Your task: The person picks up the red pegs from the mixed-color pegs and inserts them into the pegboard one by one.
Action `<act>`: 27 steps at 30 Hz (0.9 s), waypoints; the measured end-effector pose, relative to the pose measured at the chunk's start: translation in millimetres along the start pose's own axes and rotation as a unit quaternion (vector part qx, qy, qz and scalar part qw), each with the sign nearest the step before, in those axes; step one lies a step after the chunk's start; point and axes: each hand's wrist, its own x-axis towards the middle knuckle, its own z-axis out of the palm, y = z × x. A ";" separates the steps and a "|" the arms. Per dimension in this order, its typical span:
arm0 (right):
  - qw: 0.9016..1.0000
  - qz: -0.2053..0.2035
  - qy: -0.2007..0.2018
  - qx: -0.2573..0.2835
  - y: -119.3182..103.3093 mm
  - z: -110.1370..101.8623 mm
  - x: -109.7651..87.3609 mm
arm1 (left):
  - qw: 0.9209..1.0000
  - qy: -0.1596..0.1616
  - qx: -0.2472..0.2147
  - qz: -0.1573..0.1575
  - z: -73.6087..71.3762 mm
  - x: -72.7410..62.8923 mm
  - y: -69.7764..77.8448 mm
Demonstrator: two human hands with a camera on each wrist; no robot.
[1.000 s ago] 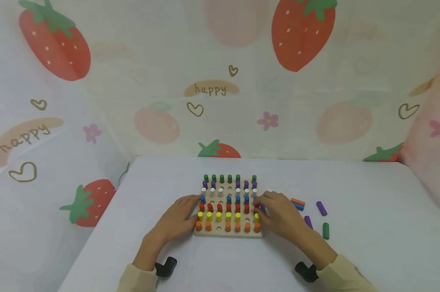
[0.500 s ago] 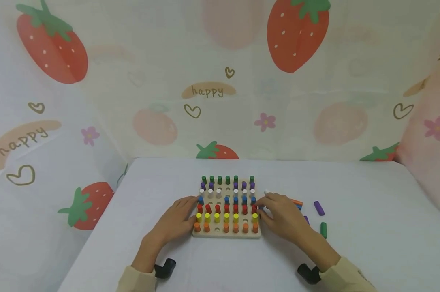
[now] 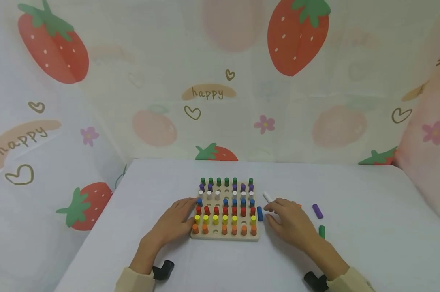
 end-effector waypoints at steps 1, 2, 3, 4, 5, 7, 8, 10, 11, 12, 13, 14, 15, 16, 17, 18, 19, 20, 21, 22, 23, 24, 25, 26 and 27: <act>1.000 0.003 0.001 -0.001 1.8 -0.7 -0.8 | 1.000 0.000 -0.001 0.000 -0.1 0.3 -0.2; 1.000 0.006 0.002 -0.003 3.8 -1.6 -1.4 | 1.000 -0.001 -0.002 -0.001 -0.4 0.6 -0.3; 1.000 0.008 0.005 -0.004 5.8 -3.2 -1.9 | 1.000 -0.001 -0.001 -0.001 -0.3 1.2 -0.7; 1.000 0.010 0.008 -0.004 8.0 -4.8 -2.4 | 1.000 -0.001 0.000 -0.001 -0.1 1.9 -1.0; 1.000 0.012 0.010 -0.003 10.3 -6.7 -2.9 | 1.000 0.000 0.000 -0.001 0.0 2.8 -1.3; 1.000 0.018 0.015 -0.003 14.7 -11.4 -4.4 | 1.000 0.001 0.000 -0.001 0.7 4.5 -2.0; 1.000 0.020 0.018 -0.002 16.7 -14.1 -5.6 | 1.000 0.002 0.001 0.001 1.4 5.3 -2.5; 1.000 0.025 0.019 -0.002 21.2 -19.1 -8.4 | 1.000 0.003 0.000 0.002 2.7 6.1 -2.9; 0.999 0.025 0.020 -0.003 23.5 -21.2 -9.9 | 1.000 0.002 -0.001 0.001 3.1 6.3 -3.3; 0.999 0.024 0.022 -0.003 25.9 -23.1 -11.5 | 1.000 0.001 -0.001 0.000 3.2 6.1 -3.4; 0.999 0.021 0.024 -0.004 28.6 -24.8 -13.1 | 1.000 0.001 0.000 0.000 3.4 5.9 -3.6; 0.999 0.016 0.030 -0.006 31.2 -26.5 -14.6 | 1.000 0.001 0.000 -0.001 3.4 5.6 -3.7; 0.999 0.008 0.038 -0.008 34.4 -28.1 -16.0 | 1.000 0.001 0.000 -0.003 3.0 5.4 -3.9; 0.999 -0.001 0.049 -0.009 37.4 -30.0 -17.3 | 1.000 0.002 0.000 -0.003 2.7 5.5 -4.3; 0.998 -0.005 0.055 -0.005 40.2 -31.6 -18.6 | 1.000 0.002 0.001 -0.002 2.0 5.6 -4.9; 0.998 -0.008 0.061 -0.004 42.9 -33.6 -20.0 | 1.000 0.003 0.002 -0.002 1.2 5.7 -5.4; 0.998 -0.008 0.065 -0.004 45.3 -35.6 -21.7 | 1.000 0.003 0.002 -0.001 0.4 5.8 -5.9; 0.998 -0.008 0.069 -0.004 47.8 -37.8 -23.7 | 1.000 0.003 0.002 0.000 -0.5 5.8 -6.3; 0.997 -0.006 0.072 -0.002 50.5 -39.7 -25.6 | 1.000 0.004 0.002 0.000 -1.0 6.1 -6.6; 0.997 -0.003 0.072 -0.001 53.1 -41.7 -27.6 | 1.000 0.004 0.001 0.000 -1.6 6.2 -6.6; 0.997 -0.001 0.072 -0.001 55.9 -43.7 -29.8 | 1.000 0.003 0.001 0.000 -2.1 6.2 -6.4; 0.997 -0.004 0.077 -0.006 59.1 -45.5 -31.9 | 1.000 0.003 0.000 -0.001 -2.5 6.2 -5.9; 0.997 -0.007 0.082 -0.010 62.5 -47.4 -33.7 | 1.000 0.003 0.000 -0.001 -2.7 6.4 -5.5; 0.996 -0.010 0.086 -0.014 66.0 -49.3 -35.3 | 1.000 0.003 0.001 -0.001 -2.8 6.7 -5.1; 0.996 -0.012 0.090 -0.019 69.7 -51.0 -36.7 | 1.000 0.002 0.002 -0.002 -2.8 7.1 -4.7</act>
